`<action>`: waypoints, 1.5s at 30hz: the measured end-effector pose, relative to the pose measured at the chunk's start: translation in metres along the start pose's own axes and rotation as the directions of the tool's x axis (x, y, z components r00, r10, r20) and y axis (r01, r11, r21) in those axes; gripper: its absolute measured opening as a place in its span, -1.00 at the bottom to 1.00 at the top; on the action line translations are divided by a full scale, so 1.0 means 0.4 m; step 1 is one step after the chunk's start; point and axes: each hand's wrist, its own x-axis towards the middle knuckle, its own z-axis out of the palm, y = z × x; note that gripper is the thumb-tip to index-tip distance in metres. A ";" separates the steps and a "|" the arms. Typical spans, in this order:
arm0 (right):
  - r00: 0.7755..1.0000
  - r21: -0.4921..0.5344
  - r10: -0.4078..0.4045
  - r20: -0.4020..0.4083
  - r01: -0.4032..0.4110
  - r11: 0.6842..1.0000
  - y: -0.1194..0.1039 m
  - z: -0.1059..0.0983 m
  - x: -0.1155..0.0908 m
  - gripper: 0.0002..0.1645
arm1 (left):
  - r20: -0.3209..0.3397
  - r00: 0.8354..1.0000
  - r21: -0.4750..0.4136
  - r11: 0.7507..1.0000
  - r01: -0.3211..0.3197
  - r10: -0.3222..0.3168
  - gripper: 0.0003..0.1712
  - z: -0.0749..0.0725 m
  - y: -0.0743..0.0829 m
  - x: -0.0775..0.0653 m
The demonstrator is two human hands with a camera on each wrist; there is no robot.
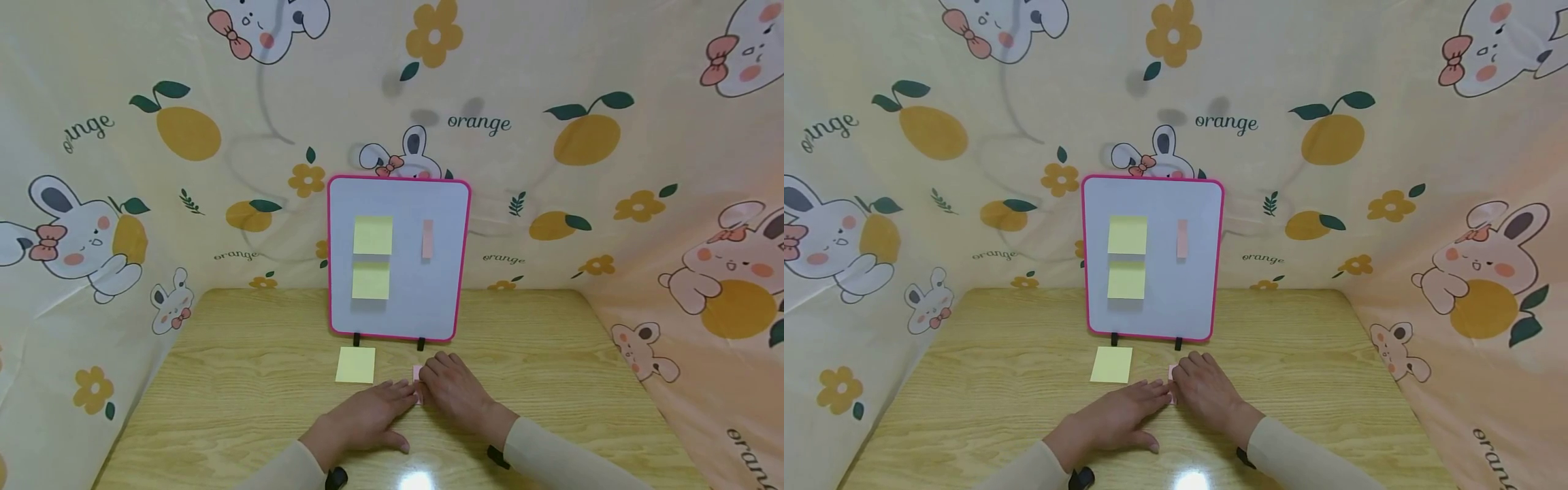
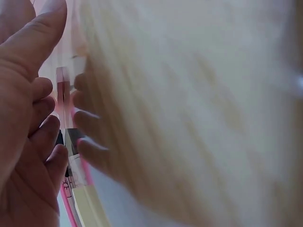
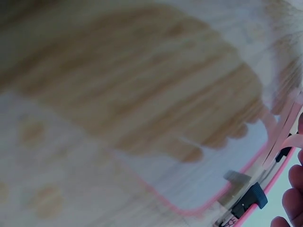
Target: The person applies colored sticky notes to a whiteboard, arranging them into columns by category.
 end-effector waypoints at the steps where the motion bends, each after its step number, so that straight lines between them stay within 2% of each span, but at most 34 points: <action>1: 1.000 -0.002 0.000 0.001 0.000 1.000 0.000 0.000 0.001 -0.81 | 0.001 1.000 0.007 1.000 -0.003 0.003 0.05 0.001 0.000 0.001; 9: 0.999 -0.050 0.001 0.046 0.001 0.999 0.007 -0.009 0.010 -0.87 | 0.021 1.000 0.025 0.999 -0.021 0.020 0.04 0.004 0.002 0.002; 14: 0.998 -0.063 0.024 0.059 -0.021 0.998 0.018 -0.012 0.019 -0.87 | 0.035 0.999 0.021 1.000 -0.007 0.006 0.03 0.001 0.005 0.002; 30: 0.980 -0.033 0.183 0.084 -0.181 0.983 0.041 -0.019 0.056 -0.85 | 0.074 0.997 -0.006 1.000 0.029 -0.029 0.00 -0.008 0.009 0.000; 34: 0.979 -0.015 0.194 0.061 -0.193 0.981 0.053 -0.015 0.062 -0.87 | 0.082 0.996 -0.019 0.999 0.032 -0.030 0.00 -0.010 0.011 0.002; 41: 0.981 -0.005 0.193 -0.037 -0.193 0.981 0.076 -0.015 0.078 -0.86 | 0.092 0.995 -0.036 0.998 0.045 -0.041 0.01 -0.008 0.011 0.005; 45: 0.979 -0.003 0.195 -0.059 -0.195 0.981 0.087 -0.022 0.087 -0.86 | 0.087 0.995 -0.041 0.998 0.047 -0.044 0.01 -0.006 0.009 0.005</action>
